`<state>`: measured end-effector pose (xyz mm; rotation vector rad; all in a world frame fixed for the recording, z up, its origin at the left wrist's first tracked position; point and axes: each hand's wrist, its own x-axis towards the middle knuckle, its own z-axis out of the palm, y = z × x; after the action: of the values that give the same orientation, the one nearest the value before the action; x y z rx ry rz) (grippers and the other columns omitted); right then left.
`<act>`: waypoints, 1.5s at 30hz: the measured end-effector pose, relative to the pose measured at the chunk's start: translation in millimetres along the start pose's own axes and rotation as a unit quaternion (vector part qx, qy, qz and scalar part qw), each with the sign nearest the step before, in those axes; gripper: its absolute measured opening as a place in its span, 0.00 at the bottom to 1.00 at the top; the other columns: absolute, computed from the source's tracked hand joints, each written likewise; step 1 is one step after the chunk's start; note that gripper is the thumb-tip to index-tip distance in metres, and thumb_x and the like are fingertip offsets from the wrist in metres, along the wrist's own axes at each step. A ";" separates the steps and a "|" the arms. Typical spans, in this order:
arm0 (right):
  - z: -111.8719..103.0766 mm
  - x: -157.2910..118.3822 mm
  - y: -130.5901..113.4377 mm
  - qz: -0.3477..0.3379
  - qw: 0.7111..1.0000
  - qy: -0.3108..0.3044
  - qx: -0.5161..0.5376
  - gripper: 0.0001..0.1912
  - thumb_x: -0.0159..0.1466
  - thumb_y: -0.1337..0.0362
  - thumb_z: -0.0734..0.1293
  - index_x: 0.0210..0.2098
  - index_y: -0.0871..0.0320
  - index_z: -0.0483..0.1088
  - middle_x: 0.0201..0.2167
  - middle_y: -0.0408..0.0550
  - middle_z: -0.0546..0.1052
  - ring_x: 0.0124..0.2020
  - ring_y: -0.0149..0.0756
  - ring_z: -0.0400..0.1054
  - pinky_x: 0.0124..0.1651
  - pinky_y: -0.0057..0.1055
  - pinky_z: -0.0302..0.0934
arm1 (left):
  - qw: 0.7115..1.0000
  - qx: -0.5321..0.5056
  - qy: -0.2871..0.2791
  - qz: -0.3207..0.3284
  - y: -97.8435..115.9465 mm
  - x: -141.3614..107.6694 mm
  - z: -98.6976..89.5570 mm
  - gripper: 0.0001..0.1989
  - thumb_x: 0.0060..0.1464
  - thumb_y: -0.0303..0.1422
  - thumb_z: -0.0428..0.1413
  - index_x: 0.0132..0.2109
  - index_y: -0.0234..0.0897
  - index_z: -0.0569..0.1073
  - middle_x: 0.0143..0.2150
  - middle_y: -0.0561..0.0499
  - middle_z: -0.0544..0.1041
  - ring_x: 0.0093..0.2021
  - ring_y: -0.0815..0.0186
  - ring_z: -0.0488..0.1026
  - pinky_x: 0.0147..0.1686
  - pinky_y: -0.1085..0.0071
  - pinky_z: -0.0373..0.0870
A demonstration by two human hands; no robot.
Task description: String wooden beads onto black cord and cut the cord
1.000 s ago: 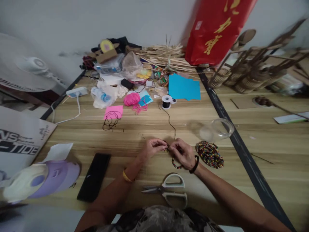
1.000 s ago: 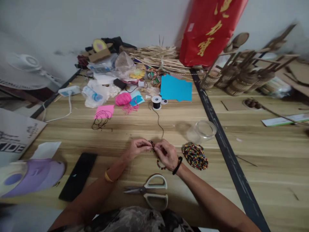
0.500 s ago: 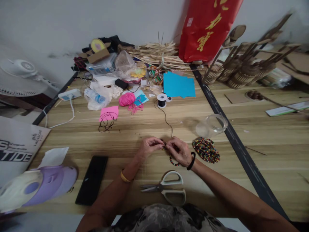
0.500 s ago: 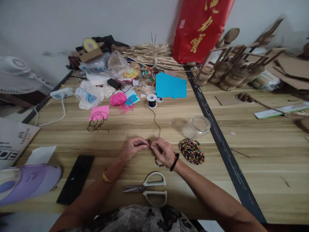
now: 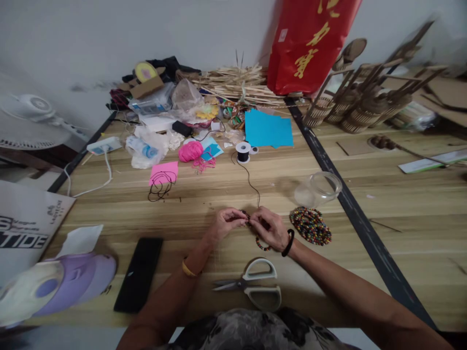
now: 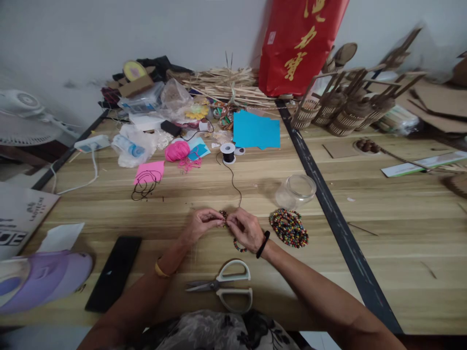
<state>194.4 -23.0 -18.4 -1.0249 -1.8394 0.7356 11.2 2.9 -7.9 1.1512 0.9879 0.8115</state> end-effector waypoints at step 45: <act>0.6 -0.6 2.1 -0.005 1.000 -0.009 0.003 0.07 0.66 0.63 0.61 0.33 0.57 0.67 0.27 0.45 0.70 0.27 0.31 0.63 0.28 0.27 0.58 | 1.000 0.019 0.001 0.017 0.3 -0.1 0.4 0.14 0.39 0.37 0.66 0.31 0.31 0.77 0.30 0.48 0.79 0.31 0.68 0.74 0.36 0.72 0.72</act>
<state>194.8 -22.6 -20.6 -1.0068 -1.8549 0.7470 11.6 2.7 -7.5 1.2023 0.9914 0.8242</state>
